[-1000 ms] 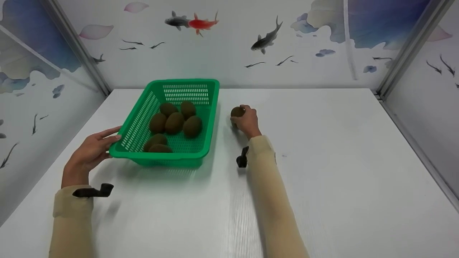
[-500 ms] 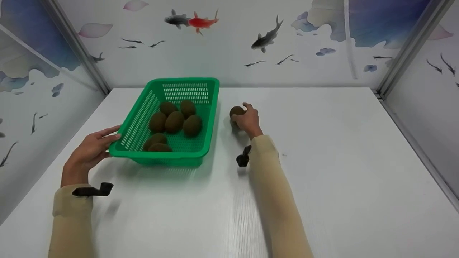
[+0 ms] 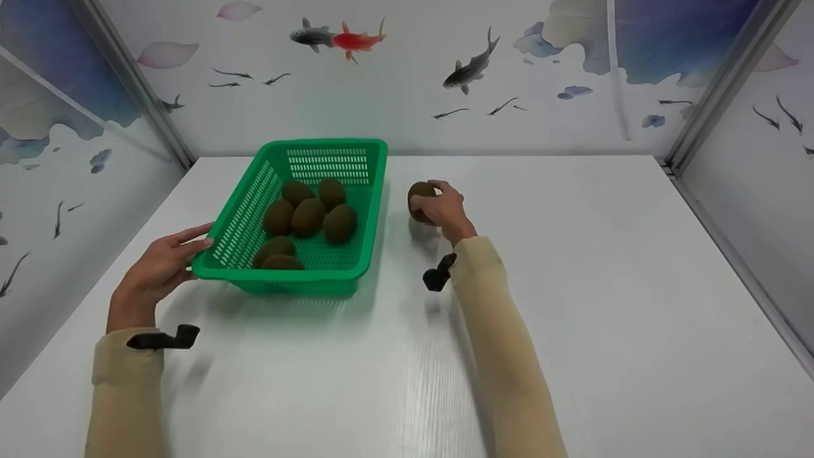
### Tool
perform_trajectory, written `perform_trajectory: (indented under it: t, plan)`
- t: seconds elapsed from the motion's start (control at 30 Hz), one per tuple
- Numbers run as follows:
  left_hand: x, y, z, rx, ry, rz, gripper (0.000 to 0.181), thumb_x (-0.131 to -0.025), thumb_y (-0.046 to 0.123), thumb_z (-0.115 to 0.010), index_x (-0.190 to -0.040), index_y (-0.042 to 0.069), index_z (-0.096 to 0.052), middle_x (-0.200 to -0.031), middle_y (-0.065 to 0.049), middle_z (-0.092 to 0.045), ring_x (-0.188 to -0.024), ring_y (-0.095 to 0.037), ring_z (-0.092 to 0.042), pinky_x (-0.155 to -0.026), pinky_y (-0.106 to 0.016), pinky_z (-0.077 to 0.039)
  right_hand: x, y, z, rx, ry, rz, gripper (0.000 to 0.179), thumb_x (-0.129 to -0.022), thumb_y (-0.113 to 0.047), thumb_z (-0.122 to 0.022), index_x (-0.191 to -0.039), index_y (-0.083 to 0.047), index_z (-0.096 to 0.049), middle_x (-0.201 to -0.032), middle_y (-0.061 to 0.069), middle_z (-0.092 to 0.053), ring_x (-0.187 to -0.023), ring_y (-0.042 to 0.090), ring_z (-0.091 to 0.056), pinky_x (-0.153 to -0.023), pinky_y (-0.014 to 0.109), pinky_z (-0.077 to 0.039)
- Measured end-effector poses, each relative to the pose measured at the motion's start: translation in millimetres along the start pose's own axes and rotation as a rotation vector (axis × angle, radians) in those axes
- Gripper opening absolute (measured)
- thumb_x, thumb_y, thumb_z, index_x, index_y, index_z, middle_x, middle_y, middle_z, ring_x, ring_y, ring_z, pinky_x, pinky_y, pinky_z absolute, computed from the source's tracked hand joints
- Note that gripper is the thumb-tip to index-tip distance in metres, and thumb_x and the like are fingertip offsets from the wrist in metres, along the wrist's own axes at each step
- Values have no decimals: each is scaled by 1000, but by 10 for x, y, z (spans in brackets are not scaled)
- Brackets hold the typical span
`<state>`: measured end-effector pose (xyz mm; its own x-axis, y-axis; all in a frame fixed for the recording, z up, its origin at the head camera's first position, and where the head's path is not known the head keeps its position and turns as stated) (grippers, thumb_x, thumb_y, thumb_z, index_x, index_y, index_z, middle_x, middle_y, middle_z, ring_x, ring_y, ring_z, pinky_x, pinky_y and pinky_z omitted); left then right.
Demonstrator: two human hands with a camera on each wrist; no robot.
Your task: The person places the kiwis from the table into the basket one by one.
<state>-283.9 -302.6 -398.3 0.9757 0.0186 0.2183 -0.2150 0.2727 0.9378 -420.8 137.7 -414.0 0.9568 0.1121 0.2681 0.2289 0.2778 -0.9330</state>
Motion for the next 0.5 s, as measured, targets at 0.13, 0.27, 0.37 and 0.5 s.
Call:
perform_trajectory:
  t: [0.13,0.27,0.37,0.5]
  plan:
    - [2,6,2,1,1,2,63,-103,35,-57,-158,18,-33,-150,-18,-50,-99,-6,-65,-81,-24,-55,32,-46,51,-55,-5,10,74,-92,-15,-59,-158,-14,-24,-155,20,-34,-129,29,-47,-111,40,-45]
    - [2,10,3,1,2,9,63,-102,36,-57,-158,18,-33,-150,-17,-50,-100,-7,-64,-82,-24,-55,69,-109,73,-87,-23,28,73,-93,-14,-60,-157,-14,-25,-155,19,-33,-130,30,-47,-111,41,-46]
    - [5,9,3,6,3,14,62,-103,36,-57,-158,19,-33,-150,-17,-50,-101,-8,-64,-83,-24,-55,101,-164,65,-96,-37,45,73,-93,-13,-60,-156,-14,-24,-154,18,-33,-130,30,-47,-110,41,-46]
    - [0,0,1,11,-2,15,62,-103,36,-56,-158,19,-32,-151,-18,-48,-102,-7,-64,-83,-24,-54,163,-249,44,-93,-49,62,72,-93,-13,-61,-155,-14,-24,-152,18,-34,-129,30,-48,-110,41,-46]
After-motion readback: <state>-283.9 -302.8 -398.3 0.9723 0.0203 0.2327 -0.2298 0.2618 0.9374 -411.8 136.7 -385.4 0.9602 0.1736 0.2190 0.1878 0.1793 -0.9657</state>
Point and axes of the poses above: each hand's wrist, its own x-axis away from the middle knuckle, its own z-axis out of the back of the hand, y = z × x, the point moved 4 cm from there along -x, towards the middle knuckle
